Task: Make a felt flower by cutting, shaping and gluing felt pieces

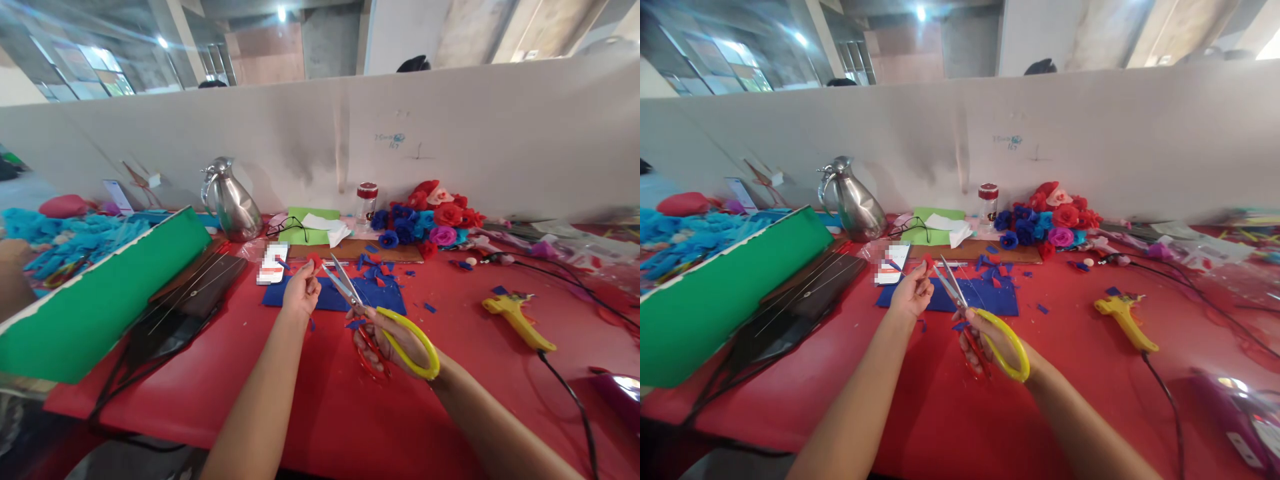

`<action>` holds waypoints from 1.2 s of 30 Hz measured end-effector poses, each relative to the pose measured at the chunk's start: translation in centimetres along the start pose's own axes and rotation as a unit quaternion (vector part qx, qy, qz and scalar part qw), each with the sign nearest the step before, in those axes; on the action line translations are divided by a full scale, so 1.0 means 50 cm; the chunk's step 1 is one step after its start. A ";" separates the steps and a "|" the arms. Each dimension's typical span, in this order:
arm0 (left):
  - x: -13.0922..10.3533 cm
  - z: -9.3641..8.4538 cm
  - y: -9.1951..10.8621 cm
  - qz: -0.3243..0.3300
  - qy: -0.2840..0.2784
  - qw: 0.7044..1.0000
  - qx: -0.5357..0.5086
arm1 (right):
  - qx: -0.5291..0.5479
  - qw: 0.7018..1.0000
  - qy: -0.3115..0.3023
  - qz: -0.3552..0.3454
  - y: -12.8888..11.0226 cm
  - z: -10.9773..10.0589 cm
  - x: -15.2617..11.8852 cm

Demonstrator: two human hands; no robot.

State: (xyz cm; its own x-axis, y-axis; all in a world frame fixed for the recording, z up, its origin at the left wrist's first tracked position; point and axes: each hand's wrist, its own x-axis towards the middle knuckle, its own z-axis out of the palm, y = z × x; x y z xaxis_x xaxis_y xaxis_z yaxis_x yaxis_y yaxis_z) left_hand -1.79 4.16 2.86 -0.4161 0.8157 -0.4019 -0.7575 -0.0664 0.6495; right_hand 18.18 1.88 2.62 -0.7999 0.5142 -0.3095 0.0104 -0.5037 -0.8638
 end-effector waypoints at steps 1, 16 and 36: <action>0.000 0.000 0.000 0.001 -0.002 1.000 0.001 | 0.001 1.000 0.001 0.001 0.000 0.000 0.000; -0.004 0.004 -0.003 -0.001 -0.018 1.000 0.000 | 0.007 1.000 0.004 0.003 0.001 0.000 0.001; -0.005 -0.004 -0.022 0.054 -0.144 0.980 0.130 | 0.023 0.999 0.028 -0.030 -0.012 0.000 -0.002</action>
State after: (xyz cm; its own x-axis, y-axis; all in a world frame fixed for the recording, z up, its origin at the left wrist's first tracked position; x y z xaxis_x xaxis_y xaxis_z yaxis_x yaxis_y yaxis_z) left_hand -0.96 3.90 2.11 -0.2999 0.9425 -0.1473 -0.5477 -0.0437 0.8355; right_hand 18.25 2.11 3.18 -0.7633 0.5821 -0.2805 -0.0655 -0.5015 -0.8627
